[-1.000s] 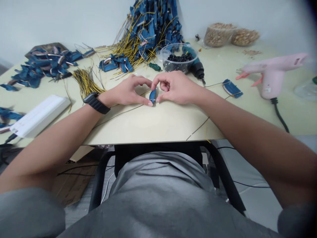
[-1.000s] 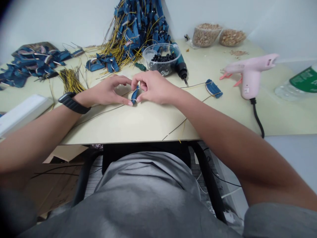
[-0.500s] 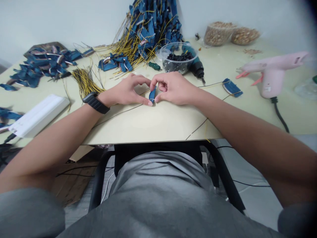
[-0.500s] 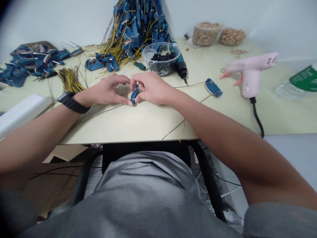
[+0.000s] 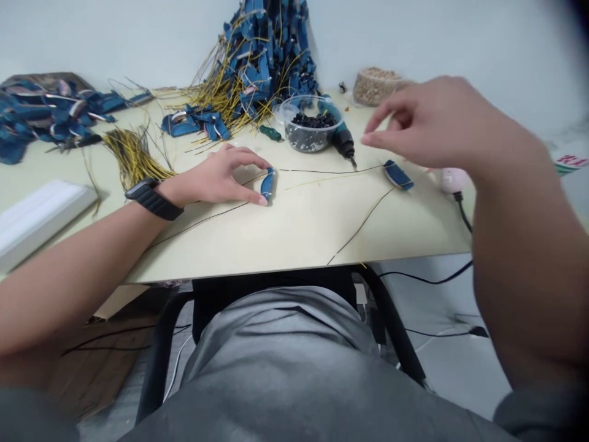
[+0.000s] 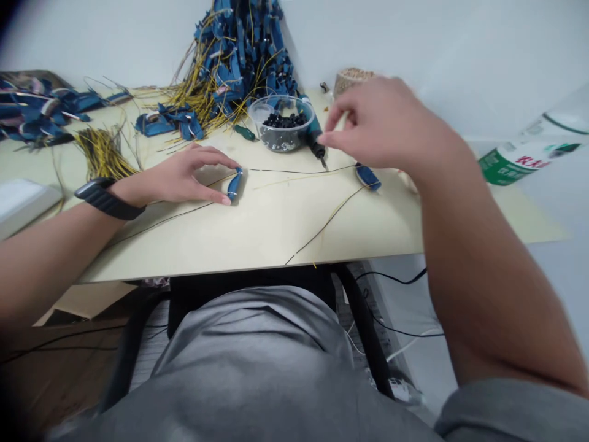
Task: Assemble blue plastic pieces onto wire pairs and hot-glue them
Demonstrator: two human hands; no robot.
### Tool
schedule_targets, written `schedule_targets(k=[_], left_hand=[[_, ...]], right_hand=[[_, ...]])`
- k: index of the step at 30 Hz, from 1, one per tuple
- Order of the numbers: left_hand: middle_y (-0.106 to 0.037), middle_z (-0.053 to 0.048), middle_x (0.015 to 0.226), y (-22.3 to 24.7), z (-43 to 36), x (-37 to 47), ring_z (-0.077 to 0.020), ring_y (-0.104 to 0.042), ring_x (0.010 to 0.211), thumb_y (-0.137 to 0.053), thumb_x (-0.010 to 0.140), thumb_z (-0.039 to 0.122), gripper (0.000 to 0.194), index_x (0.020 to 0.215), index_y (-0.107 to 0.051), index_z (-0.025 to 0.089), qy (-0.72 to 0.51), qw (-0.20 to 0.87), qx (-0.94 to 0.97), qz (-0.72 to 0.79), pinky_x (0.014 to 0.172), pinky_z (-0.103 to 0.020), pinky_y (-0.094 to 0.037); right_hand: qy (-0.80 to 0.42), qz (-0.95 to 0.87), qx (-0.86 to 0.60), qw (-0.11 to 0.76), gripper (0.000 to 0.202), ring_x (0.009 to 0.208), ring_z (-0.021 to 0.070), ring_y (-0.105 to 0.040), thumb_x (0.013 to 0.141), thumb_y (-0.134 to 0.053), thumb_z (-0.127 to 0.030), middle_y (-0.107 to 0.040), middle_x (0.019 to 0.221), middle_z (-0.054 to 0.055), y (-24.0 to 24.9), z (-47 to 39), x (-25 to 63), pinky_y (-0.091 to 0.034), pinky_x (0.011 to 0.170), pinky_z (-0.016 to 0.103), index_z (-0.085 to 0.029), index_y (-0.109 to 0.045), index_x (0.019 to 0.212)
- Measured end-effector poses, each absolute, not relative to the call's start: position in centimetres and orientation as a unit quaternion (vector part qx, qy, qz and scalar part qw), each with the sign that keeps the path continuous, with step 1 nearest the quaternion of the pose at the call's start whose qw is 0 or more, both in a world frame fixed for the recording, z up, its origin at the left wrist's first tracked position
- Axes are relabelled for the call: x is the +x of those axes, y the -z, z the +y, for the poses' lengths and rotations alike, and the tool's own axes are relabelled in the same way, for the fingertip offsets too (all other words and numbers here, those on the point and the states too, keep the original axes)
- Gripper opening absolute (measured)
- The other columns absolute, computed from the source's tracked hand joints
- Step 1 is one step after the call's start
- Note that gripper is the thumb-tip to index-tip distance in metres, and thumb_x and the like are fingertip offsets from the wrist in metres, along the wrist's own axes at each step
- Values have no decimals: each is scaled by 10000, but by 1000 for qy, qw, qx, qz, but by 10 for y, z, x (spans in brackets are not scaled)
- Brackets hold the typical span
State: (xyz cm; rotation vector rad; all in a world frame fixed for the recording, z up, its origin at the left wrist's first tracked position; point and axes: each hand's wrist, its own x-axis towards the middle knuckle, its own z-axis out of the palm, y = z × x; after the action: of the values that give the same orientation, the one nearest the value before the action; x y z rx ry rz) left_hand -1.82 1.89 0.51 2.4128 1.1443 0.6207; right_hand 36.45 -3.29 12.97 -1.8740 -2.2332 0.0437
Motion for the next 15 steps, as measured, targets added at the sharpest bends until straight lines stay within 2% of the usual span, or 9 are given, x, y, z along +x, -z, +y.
schedule_targets(k=[1, 3, 6, 8, 11, 13, 15], left_hand=[[-902, -103, 1565, -5, 19, -18, -457, -753, 1531, -1040, 707, 1081, 984, 1411, -964, 398, -223, 198, 863, 408, 1456, -617, -455], [-903, -103, 1574, -5, 18, -18, -460, -753, 1522, -1028, 713, 1089, 988, 1411, -964, 393, -223, 195, 864, 406, 1447, -615, -455], [-902, -97, 1583, -5, 16, -17, -457, -757, 1511, -1013, 744, 1078, 964, 1411, -962, 384, -221, 196, 866, 403, 1450, -613, -446], [-897, -93, 1585, -4, 15, -17, -460, -755, 1514, -1019, 747, 1067, 948, 1403, -960, 384, -226, 200, 864, 403, 1451, -621, -451], [-888, -96, 1583, -4, 16, -17, -462, -747, 1515, -1044, 725, 1059, 936, 1373, -962, 388, -236, 205, 860, 404, 1458, -640, -463], [-883, -104, 1579, -4, 16, -17, -461, -743, 1518, -1054, 719, 1055, 931, 1354, -963, 381, -242, 205, 857, 406, 1462, -644, -470], [-879, -109, 1575, -7, 16, -18, -460, -745, 1513, -1058, 725, 1040, 923, 1349, -958, 368, -249, 202, 854, 409, 1452, -650, -487]], right_hand=[[-5, -736, -671, 83, 53, 880, 220, -628, 1200, -883, -184, -878, 1083, 138, -127, -32, 380, -465, 940, 462, -192, -935, 1205], [16, -708, -705, 20, 222, 903, 250, -620, 1244, -783, -244, -901, 1194, 247, -118, -29, 406, -465, 938, 490, -124, -954, 1318], [7, -711, -703, -26, 305, 912, 267, -549, 1226, -693, -237, -887, 1310, 330, -101, -27, 430, -455, 937, 520, -72, -947, 1258], [-2, -720, -694, -23, 271, 895, 253, -491, 1201, -687, -240, -867, 1260, 318, -93, -26, 437, -434, 936, 537, -120, -910, 1104], [-13, -703, -711, -4, 305, 845, 235, -436, 1160, -751, -235, -800, 1055, 228, -87, -23, 439, -399, 897, 544, -257, -759, 856], [-19, -696, -718, -10, 357, 819, 233, -452, 1095, -801, -185, -756, 959, 187, -85, -20, 436, -405, 866, 527, -292, -681, 777], [-19, -697, -717, -19, 350, 809, 238, -494, 1033, -799, -112, -764, 927, 176, -85, -20, 431, -421, 846, 503, -285, -665, 759]])
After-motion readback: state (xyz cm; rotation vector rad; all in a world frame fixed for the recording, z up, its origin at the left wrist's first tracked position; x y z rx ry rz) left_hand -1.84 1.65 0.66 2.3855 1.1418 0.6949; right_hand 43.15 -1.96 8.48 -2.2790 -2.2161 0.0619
